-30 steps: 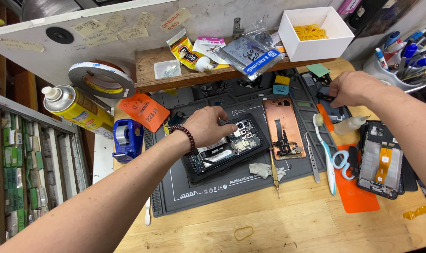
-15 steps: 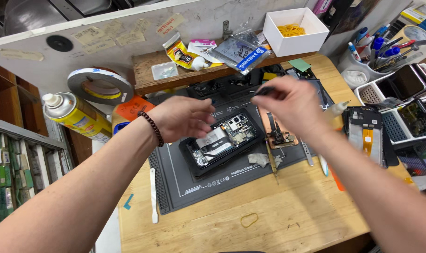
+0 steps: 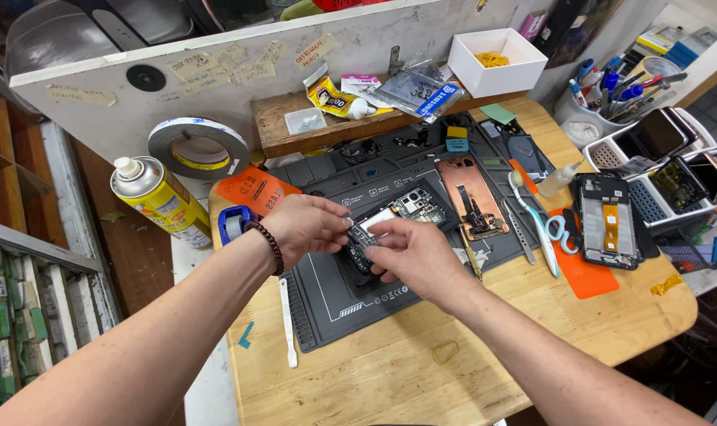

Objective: The person disassembles a smartphone by removing screws and detaching internal components. They then reassemble the device by reconnecting ribbon cables, repositioning the motherboard, and securing screws with a screwdriver.

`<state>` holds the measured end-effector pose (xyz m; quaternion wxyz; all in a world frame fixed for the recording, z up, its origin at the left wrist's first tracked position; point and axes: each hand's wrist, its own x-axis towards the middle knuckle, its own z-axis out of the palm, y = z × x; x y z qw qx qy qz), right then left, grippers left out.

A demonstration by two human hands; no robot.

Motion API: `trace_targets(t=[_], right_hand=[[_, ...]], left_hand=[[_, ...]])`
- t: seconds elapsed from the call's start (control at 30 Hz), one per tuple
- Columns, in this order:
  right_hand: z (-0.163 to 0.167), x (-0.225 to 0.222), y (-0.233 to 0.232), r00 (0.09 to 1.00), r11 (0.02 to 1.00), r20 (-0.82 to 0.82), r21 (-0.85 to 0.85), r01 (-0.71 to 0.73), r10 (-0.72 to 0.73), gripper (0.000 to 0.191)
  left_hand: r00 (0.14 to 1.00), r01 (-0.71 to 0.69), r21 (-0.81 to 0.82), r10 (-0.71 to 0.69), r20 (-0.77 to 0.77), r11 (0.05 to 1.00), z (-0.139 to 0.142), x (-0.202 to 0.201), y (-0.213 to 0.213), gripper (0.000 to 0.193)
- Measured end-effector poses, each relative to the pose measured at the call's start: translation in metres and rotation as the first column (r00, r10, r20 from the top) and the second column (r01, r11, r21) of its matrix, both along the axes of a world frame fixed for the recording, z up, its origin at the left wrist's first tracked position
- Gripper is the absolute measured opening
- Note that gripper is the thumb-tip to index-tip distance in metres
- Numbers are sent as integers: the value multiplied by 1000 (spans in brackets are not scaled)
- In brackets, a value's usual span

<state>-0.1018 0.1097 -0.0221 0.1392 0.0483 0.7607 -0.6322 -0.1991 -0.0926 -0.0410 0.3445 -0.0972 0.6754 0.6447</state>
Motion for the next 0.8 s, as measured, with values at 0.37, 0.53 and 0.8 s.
trace_targets(t=[0.37, 0.53, 0.8], right_hand=[[-21, 6, -26, 940, 943, 136, 167, 289, -313, 12], [-12, 8, -30, 967, 856, -118, 449, 256, -226, 11], [-4, 11, -35, 978, 808, -137, 551, 208, -158, 10]], left_hand=[[938, 53, -435, -194, -286, 899, -18, 5, 24, 12], [923, 61, -463, -226, -310, 884, -14, 5, 22, 11], [881, 29, -526, -270, -389, 850, -17, 8, 22, 12]])
